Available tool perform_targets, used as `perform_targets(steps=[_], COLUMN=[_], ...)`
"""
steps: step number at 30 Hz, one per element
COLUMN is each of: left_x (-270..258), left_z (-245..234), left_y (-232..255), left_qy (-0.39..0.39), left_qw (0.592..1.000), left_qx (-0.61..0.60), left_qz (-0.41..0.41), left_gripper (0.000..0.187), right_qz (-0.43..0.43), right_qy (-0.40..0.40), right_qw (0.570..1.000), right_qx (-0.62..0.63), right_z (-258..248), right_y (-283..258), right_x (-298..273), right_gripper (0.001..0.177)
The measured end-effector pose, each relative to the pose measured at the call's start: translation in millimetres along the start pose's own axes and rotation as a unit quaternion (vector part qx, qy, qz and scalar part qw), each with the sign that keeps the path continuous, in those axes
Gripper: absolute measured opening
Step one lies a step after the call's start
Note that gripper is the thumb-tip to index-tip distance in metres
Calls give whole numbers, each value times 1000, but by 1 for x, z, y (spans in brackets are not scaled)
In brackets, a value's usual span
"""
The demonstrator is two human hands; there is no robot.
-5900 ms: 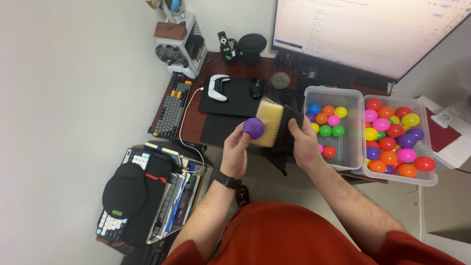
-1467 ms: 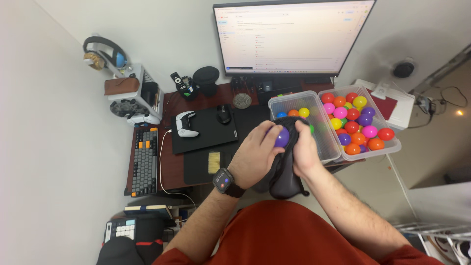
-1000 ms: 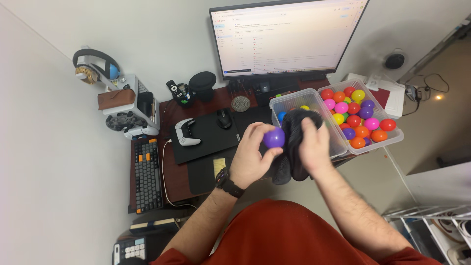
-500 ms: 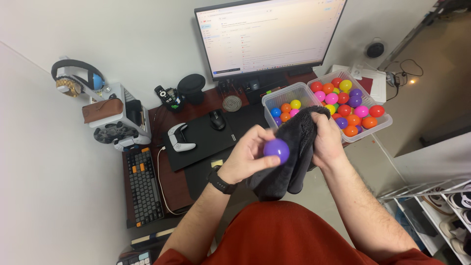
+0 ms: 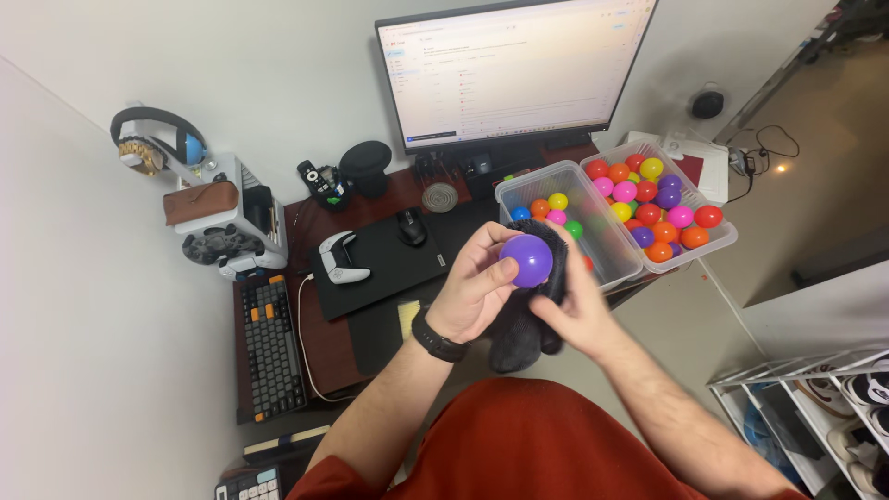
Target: The person cleans multiple colorful plastic balls one at a time. They pick a ball from a bin, brush it with a small brush, wipe it with a dark cloth, and return it to the bin. The process repeats for several balls of different colors.
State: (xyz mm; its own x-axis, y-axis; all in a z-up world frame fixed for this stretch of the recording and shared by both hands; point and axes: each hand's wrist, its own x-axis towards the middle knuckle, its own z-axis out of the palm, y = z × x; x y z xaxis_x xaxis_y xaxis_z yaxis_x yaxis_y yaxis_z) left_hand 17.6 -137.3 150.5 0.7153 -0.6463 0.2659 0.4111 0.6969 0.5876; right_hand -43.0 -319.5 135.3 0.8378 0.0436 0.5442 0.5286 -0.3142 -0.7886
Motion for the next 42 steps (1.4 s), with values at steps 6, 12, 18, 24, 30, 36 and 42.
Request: perform_targets(steps=[6,12,18,24,30,36,42], left_x=[9,0,-1,-4,8,-1,-4], left_z=[4,20,23,13,8,16,13], left_y=[5,3,-16,-34,-38,-32,-33], left_qy=[57,103,175,117,145,158,101], left_qw=[975,853,776,841,885,826,877], left_qx=[197,491,564,466,362,502,427], left_qz=[81,143,224,247,255,200,196], left_gripper=[41,49,53,54,52,47,47], right_qz=[169,108,-32,36,-26,-146,-9], right_qy=[32,87,60,93,139,64,54], right_qw=[955,974,989,991,988,954,986], right_qx=[243,178,-132,-93,-61,-255,-155], right_z=[-1,-17,-8,-10,-1,-20,-24], right_y=[17,2,-20,-12,-19,-40,-30], right_x=[6,14,22,32,32,35,43], right_gripper=[64,47,36,29,31,35,26])
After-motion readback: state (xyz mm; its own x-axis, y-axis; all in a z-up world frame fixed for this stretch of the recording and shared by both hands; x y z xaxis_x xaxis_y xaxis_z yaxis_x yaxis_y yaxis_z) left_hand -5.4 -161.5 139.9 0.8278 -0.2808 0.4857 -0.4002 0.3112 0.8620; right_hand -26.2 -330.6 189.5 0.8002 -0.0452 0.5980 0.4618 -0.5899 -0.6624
